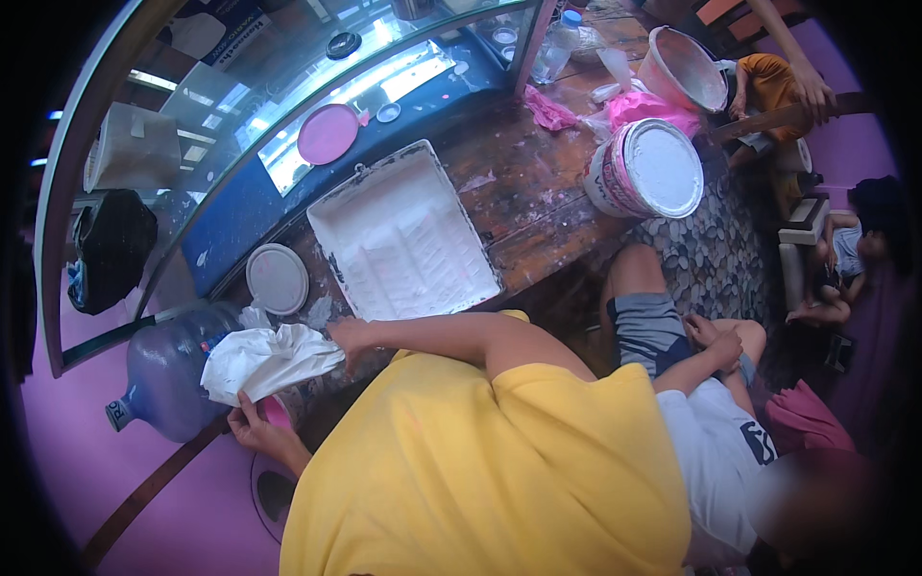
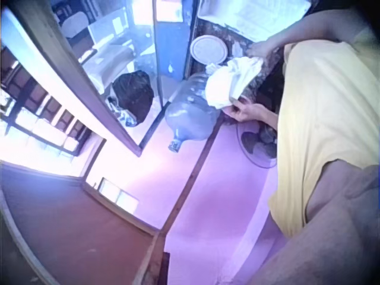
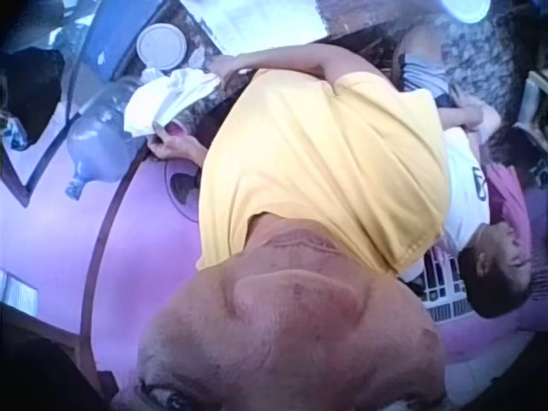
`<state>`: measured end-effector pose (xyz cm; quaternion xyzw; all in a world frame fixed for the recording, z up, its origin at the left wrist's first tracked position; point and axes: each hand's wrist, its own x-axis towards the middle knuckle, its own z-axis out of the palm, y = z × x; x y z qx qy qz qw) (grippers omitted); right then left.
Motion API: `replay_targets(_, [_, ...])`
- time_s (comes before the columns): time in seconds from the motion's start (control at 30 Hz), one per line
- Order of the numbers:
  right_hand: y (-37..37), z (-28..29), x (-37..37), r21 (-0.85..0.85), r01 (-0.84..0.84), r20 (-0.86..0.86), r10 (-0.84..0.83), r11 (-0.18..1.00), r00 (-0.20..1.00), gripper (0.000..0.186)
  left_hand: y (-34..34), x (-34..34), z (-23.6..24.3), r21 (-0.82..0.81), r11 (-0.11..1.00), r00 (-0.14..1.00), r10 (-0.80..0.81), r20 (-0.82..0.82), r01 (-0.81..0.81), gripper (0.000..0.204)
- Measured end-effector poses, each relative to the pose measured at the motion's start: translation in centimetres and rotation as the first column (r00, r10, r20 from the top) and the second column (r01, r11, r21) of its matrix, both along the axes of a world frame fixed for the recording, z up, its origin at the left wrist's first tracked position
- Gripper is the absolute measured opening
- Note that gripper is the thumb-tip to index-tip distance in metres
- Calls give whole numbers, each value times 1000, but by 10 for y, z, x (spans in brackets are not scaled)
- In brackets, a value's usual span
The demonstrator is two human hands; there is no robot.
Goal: The person handles a white plastic sheet, pours liquid from a small bottle into a paint tray containing white paint, and then stirs the mixture with a brush.
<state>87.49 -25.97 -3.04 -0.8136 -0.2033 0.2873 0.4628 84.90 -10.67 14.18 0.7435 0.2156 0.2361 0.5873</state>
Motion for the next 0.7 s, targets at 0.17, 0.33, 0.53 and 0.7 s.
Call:
replay_targets(0.17, [-142,58,16,312,472,-215,-422,825,881,60,5,11,-11,139,990,1000,4,5,-5,20])
replay_targets(0.33, [-340,126,-20,167,963,185,-966,213,182,21,2,23,-28,261,965,999,28,-41,-16,22])
replay_targets(0.53, [-501,124,-172,94,853,799,-472,-514,-372,22,18,31,-79,303,952,988,11,-151,36,24])
replay_targets(0.7, [-521,87,-214,-283,780,503,-778,-559,-375,28,15,48,-90,442,897,981,90,-173,-4,23])
